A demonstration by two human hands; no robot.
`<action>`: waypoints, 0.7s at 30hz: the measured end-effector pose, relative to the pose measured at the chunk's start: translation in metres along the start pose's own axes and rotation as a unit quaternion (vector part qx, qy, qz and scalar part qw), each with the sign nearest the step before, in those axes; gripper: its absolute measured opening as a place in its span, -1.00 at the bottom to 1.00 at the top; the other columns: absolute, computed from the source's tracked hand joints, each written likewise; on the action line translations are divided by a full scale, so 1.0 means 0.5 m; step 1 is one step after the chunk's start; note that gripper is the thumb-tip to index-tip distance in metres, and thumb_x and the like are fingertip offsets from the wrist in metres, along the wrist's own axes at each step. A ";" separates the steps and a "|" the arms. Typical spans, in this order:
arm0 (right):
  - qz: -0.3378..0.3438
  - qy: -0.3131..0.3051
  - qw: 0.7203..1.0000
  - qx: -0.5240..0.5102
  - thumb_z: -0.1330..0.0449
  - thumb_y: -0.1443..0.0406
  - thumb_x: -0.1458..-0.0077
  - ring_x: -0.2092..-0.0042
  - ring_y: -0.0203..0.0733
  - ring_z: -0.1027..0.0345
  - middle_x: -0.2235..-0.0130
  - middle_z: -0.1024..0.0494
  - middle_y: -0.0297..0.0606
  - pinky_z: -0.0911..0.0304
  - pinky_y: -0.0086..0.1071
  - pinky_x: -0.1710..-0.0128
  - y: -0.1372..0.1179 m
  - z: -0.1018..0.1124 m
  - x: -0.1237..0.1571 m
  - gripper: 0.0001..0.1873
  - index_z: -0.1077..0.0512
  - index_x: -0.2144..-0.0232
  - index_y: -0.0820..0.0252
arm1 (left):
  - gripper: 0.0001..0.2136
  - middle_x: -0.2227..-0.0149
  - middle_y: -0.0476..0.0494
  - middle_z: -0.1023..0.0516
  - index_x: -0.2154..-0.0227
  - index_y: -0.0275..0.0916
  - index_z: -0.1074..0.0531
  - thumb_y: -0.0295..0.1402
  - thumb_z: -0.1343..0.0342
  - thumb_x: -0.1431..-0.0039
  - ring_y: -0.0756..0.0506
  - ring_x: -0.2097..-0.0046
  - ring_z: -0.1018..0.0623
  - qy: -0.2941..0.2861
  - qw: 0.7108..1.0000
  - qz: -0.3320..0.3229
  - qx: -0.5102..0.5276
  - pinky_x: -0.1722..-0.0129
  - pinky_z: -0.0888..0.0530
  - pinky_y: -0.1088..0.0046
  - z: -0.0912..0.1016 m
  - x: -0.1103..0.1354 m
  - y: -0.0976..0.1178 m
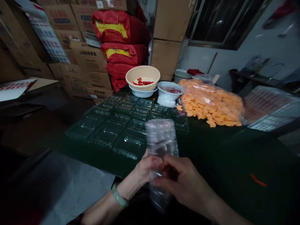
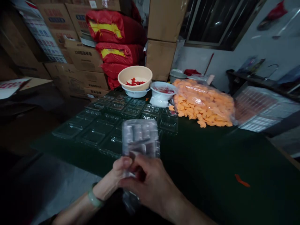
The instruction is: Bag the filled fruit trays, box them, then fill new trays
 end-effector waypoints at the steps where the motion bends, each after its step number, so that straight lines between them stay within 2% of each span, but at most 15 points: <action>1: -0.008 -0.024 0.999 -0.021 -0.28 0.21 0.16 0.57 -0.46 -0.06 0.63 -0.22 -0.47 -0.01 -0.54 0.61 -0.002 -0.009 -0.004 -0.72 -0.26 0.64 0.22 | -0.81 0.62 -0.05 -0.45 0.56 -0.36 -0.46 -0.38 -0.25 0.32 0.05 0.61 -0.36 -0.004 1.000 0.006 0.003 0.58 -0.35 0.56 -0.009 -0.005 -0.014; 6: -0.081 -0.099 0.981 -0.146 -0.26 0.12 0.12 0.68 -0.49 -0.07 0.68 -0.24 -0.50 -0.01 -0.58 0.71 0.050 0.005 -0.025 -0.66 -0.26 0.62 0.23 | -0.74 0.67 -0.13 -0.42 0.64 -0.43 -0.45 -0.27 -0.24 0.33 0.02 0.66 -0.38 -0.065 0.993 0.103 0.010 0.64 -0.30 0.55 -0.025 -0.011 -0.052; 8: -0.091 -0.127 0.974 -0.161 -0.24 0.10 0.10 0.72 -0.49 -0.09 0.70 -0.26 -0.50 -0.03 -0.58 0.74 0.064 0.016 -0.028 -0.66 -0.29 0.60 0.24 | -0.68 0.70 -0.17 -0.40 0.65 -0.45 -0.45 -0.19 -0.21 0.30 -0.04 0.66 -0.40 -0.088 0.988 0.130 -0.014 0.63 -0.33 0.48 -0.022 -0.010 -0.055; 12: -0.078 -0.149 0.974 -0.153 -0.16 0.10 0.01 0.71 -0.47 -0.13 0.68 -0.29 -0.48 -0.05 -0.57 0.73 0.064 0.024 -0.027 -0.69 -0.31 0.54 0.25 | -0.59 0.72 -0.22 -0.39 0.70 -0.45 -0.45 -0.07 -0.17 0.29 -0.10 0.63 -0.43 -0.085 0.985 0.143 -0.056 0.60 -0.36 0.43 -0.013 -0.012 -0.058; 13: -0.065 -0.137 0.981 -0.125 -0.13 0.13 -0.01 0.69 -0.46 -0.14 0.67 -0.28 -0.47 -0.06 -0.56 0.71 0.061 0.022 -0.026 -0.72 -0.29 0.55 0.24 | -0.60 0.73 -0.19 -0.39 0.70 -0.44 -0.45 -0.08 -0.18 0.28 -0.08 0.63 -0.42 -0.072 0.987 0.130 -0.056 0.60 -0.35 0.44 -0.010 -0.013 -0.058; 15: -0.016 -0.066 0.998 -0.018 -0.08 0.24 -0.04 0.62 -0.43 -0.15 0.62 -0.30 -0.43 -0.08 -0.52 0.62 0.049 0.020 -0.024 -0.80 -0.25 0.55 0.21 | -0.71 0.69 -0.11 -0.40 0.62 -0.40 -0.45 -0.20 -0.24 0.29 -0.03 0.62 -0.41 -0.010 0.995 0.082 -0.051 0.61 -0.33 0.50 -0.002 -0.018 -0.053; 17: 0.045 0.019 0.994 0.098 -0.03 0.33 -0.04 0.56 -0.40 -0.16 0.55 -0.32 -0.39 -0.07 -0.48 0.54 0.030 0.017 -0.018 -0.90 -0.24 0.51 0.19 | -0.76 0.64 -0.04 -0.42 0.51 -0.36 -0.45 -0.36 -0.28 0.32 0.02 0.61 -0.39 0.069 0.996 0.038 -0.042 0.61 -0.31 0.56 0.010 -0.022 -0.047; 18: 0.071 0.041 0.988 0.129 0.00 0.35 -0.05 0.53 -0.39 -0.16 0.52 -0.34 -0.38 -0.06 -0.47 0.52 0.020 0.014 -0.013 -0.91 -0.23 0.48 0.18 | -0.75 0.62 -0.02 -0.43 0.48 -0.35 -0.44 -0.40 -0.28 0.33 0.04 0.61 -0.38 0.087 0.995 0.031 -0.035 0.61 -0.30 0.57 0.012 -0.024 -0.045; 21: 0.090 0.039 0.990 0.099 0.06 0.31 -0.14 0.53 -0.39 -0.12 0.54 -0.30 -0.38 -0.05 -0.48 0.53 -0.002 0.029 0.005 -0.82 -0.22 0.49 0.16 | -0.71 0.58 -0.10 -0.45 0.47 -0.41 -0.43 -0.33 -0.25 0.30 0.00 0.59 -0.40 0.043 0.998 0.053 0.015 0.57 -0.35 0.52 0.007 -0.031 -0.030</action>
Point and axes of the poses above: each hand's wrist, its own x-axis away from the middle knuckle, its own z-axis out of the back of the hand, y = z × x, the point moved 4 cm from there along -x, towards the middle knuckle
